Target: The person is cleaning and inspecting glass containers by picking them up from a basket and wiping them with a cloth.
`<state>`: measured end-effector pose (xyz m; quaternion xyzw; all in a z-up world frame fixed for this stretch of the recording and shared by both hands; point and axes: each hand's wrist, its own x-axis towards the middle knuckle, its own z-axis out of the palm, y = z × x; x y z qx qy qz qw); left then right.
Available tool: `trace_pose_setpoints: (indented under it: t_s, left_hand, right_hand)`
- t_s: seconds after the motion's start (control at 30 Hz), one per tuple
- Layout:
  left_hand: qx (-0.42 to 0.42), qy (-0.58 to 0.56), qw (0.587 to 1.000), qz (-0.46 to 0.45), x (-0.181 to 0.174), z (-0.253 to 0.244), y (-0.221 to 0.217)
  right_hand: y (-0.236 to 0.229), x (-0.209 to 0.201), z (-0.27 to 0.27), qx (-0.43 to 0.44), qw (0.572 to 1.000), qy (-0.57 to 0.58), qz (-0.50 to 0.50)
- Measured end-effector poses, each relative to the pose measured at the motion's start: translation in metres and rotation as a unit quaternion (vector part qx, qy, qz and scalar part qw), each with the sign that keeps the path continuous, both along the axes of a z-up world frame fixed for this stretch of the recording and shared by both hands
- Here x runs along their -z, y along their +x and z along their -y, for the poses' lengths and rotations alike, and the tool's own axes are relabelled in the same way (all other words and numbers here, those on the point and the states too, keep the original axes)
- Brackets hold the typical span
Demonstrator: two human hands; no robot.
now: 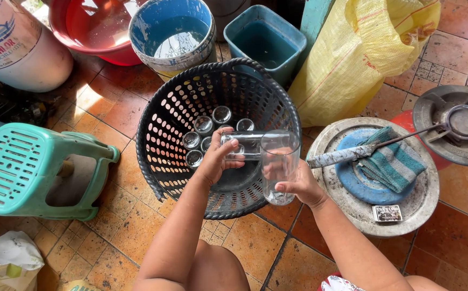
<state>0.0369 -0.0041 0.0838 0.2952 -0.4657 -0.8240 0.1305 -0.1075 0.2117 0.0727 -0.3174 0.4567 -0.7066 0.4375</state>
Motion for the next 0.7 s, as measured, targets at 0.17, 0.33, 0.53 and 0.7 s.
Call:
trace_pose_setpoints:
  t_s: [0.17, 0.33, 0.53, 0.7]
  left_hand:
    - [0.018, 0.005, 0.999, -0.030, -0.006, -0.002, -0.001]
    - [0.014, 0.018, 0.997, -0.068, 0.036, 0.024, -0.016]
    - [0.264, -0.781, 0.476, 0.306, 0.183, 0.035, -0.042]
    - [0.352, -0.793, 0.379, 0.321, 0.207, 0.028, -0.052]
  right_hand:
    - [0.000, -0.011, -0.006, 0.011, 1.000, 0.020, -0.014]
    - [-0.009, -0.022, -0.015, 0.078, 0.989, -0.053, 0.117]
    - [-0.008, -0.041, -0.033, 0.126, 0.974, -0.064, 0.175]
    - [-0.016, -0.045, -0.050, 0.146, 0.969, -0.036, 0.197]
